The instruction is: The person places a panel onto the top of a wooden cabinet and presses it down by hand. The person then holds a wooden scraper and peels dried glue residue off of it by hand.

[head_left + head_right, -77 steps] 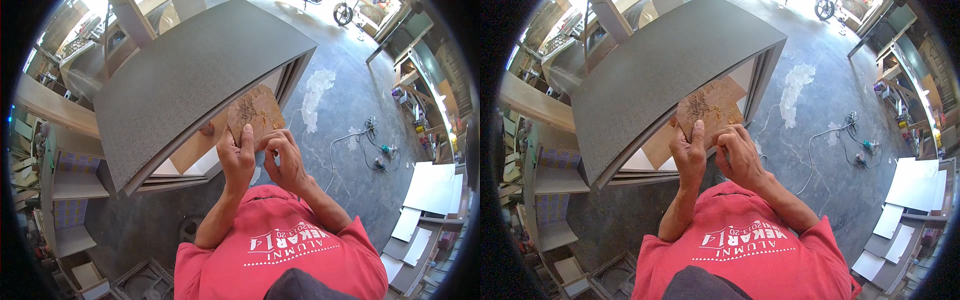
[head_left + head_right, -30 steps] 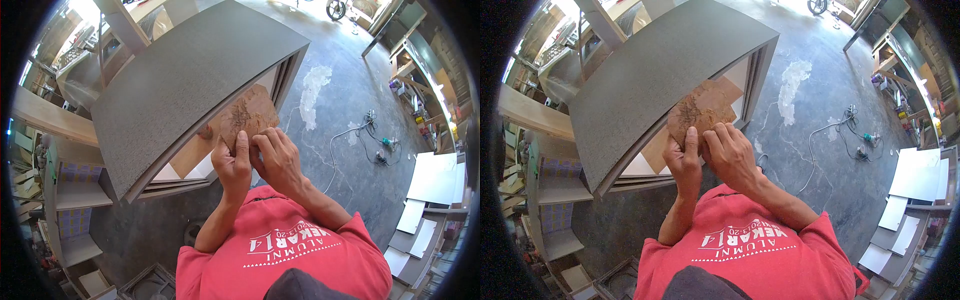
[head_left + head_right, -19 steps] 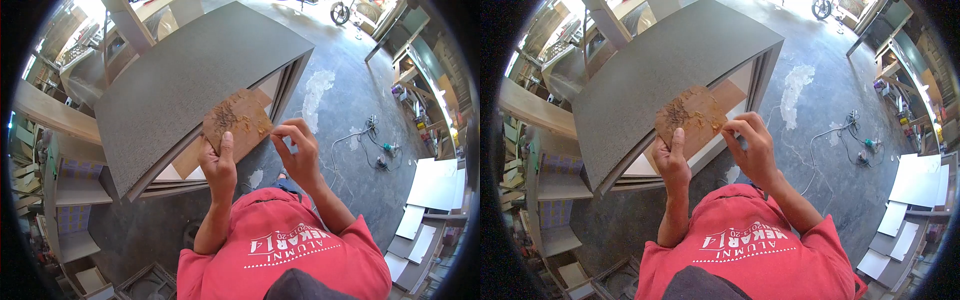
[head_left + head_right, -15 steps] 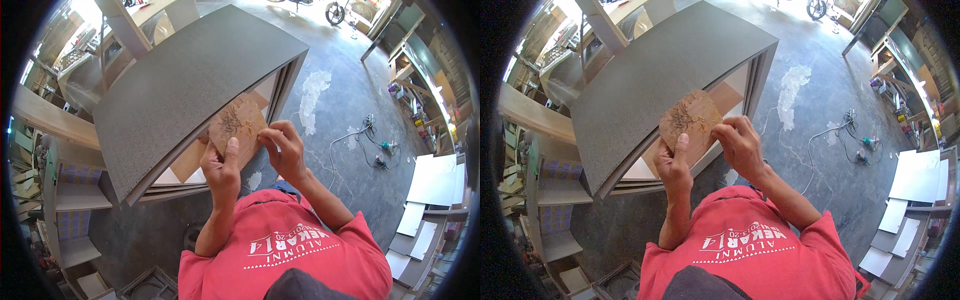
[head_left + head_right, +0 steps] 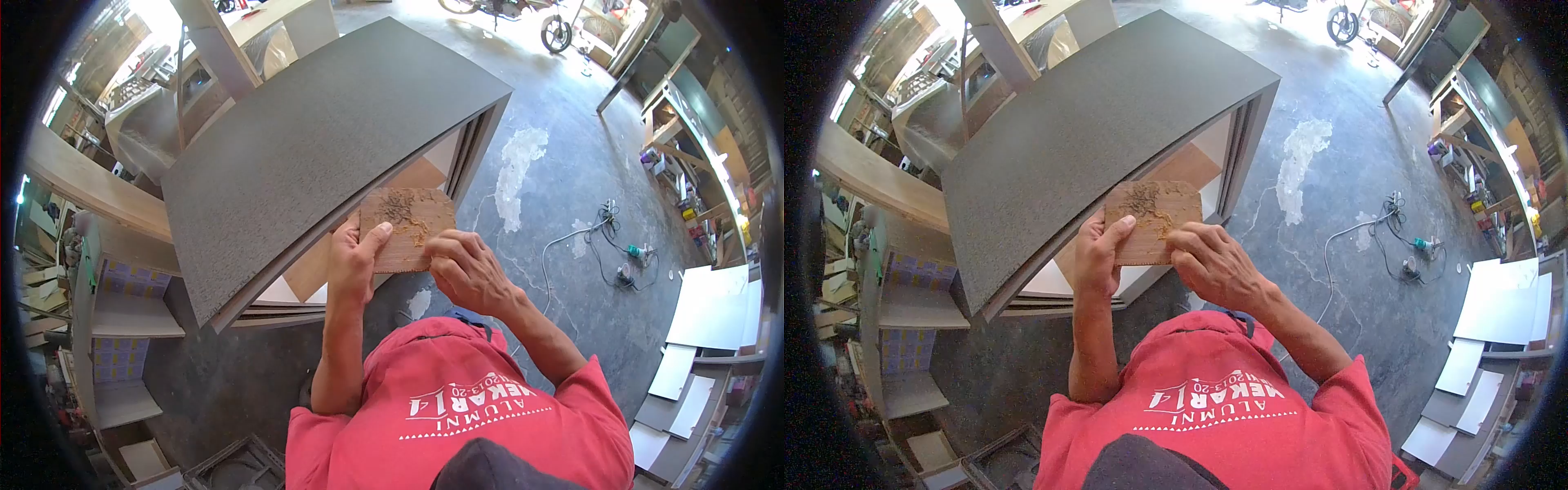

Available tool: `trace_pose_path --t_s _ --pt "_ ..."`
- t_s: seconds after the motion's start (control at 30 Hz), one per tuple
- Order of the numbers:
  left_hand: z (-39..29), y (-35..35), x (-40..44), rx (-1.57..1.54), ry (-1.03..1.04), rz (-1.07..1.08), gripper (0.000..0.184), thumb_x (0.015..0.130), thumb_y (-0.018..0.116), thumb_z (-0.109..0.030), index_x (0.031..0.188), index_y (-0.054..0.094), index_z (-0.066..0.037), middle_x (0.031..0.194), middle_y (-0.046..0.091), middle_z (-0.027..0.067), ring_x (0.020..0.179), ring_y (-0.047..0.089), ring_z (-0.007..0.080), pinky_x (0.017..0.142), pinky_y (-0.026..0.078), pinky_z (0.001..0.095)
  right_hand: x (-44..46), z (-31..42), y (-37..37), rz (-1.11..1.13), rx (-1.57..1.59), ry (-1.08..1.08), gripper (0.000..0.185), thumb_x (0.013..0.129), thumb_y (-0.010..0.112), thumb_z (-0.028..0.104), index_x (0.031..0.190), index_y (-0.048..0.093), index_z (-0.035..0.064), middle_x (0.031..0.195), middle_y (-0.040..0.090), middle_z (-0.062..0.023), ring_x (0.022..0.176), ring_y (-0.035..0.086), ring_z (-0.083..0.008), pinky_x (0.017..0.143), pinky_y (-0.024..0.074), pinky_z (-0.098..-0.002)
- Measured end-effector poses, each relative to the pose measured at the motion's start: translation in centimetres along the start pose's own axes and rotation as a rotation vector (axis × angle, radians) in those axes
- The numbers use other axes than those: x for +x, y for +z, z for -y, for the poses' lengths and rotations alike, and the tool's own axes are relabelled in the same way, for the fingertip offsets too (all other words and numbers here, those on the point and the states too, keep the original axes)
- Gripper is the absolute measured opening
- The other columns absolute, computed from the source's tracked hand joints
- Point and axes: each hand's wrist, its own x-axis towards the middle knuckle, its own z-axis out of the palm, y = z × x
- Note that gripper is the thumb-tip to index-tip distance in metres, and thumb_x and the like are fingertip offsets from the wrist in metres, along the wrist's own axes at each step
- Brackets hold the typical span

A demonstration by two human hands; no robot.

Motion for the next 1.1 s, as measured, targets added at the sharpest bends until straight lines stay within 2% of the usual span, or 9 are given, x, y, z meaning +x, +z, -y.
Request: trace_pose_path --t_s 0.1,0.27,0.33,0.5,0.6,0.77,0.87,0.93,1.1 --pt "-0.9 -0.9 0.6 -0.208 -0.183 0.184 0.035 0.094 0.06 -0.011 0.126 0.058 0.004 0.113 0.068 0.0097 0.098 0.067 0.0158 0.083 0.055 0.0311 0.0 0.2 0.2 -0.016 0.059 0.037 0.024 0.081 0.068 0.003 0.098 0.051 0.0058 0.1 0.057 -0.0099 0.095 0.057 -0.0314 0.082 0.0491 -0.0423" --pt "2.7 -0.2 -0.7 -0.298 -0.144 0.291 0.043 0.095 0.059 -0.016 0.133 0.051 0.002 0.12 0.065 0.0105 0.11 0.064 0.0177 0.088 0.055 0.0313 0.7 0.5 1.0 -0.116 0.174 0.154 0.023 0.079 0.067 0.003 0.095 0.052 0.0072 0.101 0.058 -0.0101 0.098 0.057 -0.0314 0.084 0.0485 -0.0424" --pt "3.5 1.6 -0.6 -0.107 -0.139 0.135 0.061 0.094 0.054 -0.027 0.147 0.035 -0.002 0.137 0.054 0.0215 0.129 0.055 0.0276 0.107 0.047 0.05 1.4 1.3 1.3 -0.146 0.145 0.076 0.023 0.077 0.067 0.004 0.094 0.052 0.0078 0.103 0.058 -0.0098 0.101 0.058 -0.0309 0.086 0.0485 -0.0423" --pt "2.2 6.1 -1.0 -0.558 0.208 0.232 0.074 0.088 0.048 -0.023 0.155 0.02 -0.012 0.149 0.037 0.0276 0.142 0.036 0.042 0.111 0.04 0.0584 1.2 1.8 1.5 -0.191 0.194 -0.066 0.029 0.073 0.072 0.01 0.096 0.054 0.0096 0.108 0.06 -0.0083 0.109 0.058 -0.03 0.091 0.0475 -0.0421" --pt "2.5 7.0 -1.0 -0.711 0.281 0.304 0.072 0.088 0.05 -0.021 0.155 0.023 -0.011 0.145 0.041 0.0229 0.137 0.042 0.0359 0.114 0.035 0.0496 1.3 2.1 1.4 -0.243 0.262 -0.057 0.03 0.074 0.072 0.009 0.098 0.054 0.0098 0.108 0.061 -0.0094 0.107 0.059 -0.0298 0.089 0.0479 -0.0421" --pt "2.7 6.7 -1.1 -0.428 0.336 0.144 0.076 0.085 0.055 -0.028 0.152 0.025 -0.008 0.135 0.048 0.0219 0.124 0.05 0.0314 0.109 0.04 0.0441 2.1 2.3 0.4 -0.275 0.209 -0.19 0.026 0.081 0.066 0.002 0.1 0.051 0.0092 0.097 0.064 -0.0093 0.091 0.064 -0.0292 0.08 0.0487 -0.043" --pt "3.9 5.4 -0.7 -0.273 0.384 0.146 0.061 0.09 0.058 -0.021 0.143 0.038 0.001 0.135 0.051 0.0137 0.126 0.049 0.0218 0.109 0.038 0.0371 1.7 3.2 0.9 -0.307 0.412 -0.077 0.014 0.095 0.06 0.004 0.1 0.048 0.0059 0.086 0.063 -0.0092 0.081 0.062 -0.0227 0.071 0.0491 -0.038" --pt "3.7 5.2 -0.8 -0.211 0.425 0.12 0.057 0.091 0.059 -0.021 0.14 0.041 0.002 0.134 0.051 0.0128 0.126 0.049 0.0203 0.109 0.038 0.036 0.1 3.8 2.0 -0.345 0.635 0.377 0.006 0.101 0.051 0.005 0.099 0.046 0.0055 0.082 0.061 -0.0072 0.076 0.057 -0.0133 0.066 0.0457 -0.0277" --pt "2.5 4.0 -1.5 0.161 0.585 0.02 0.063 0.089 0.061 -0.014 0.145 0.038 0.007 0.134 0.053 0.0158 0.128 0.049 0.0217 0.111 0.036 0.036 1.1 4.2 -1.1 -0.064 0.672 0.693 0.012 0.096 0.058 0.001 0.103 0.049 0.0021 0.08 0.061 -0.0101 0.072 0.057 -0.0147 0.067 0.0479 -0.029"
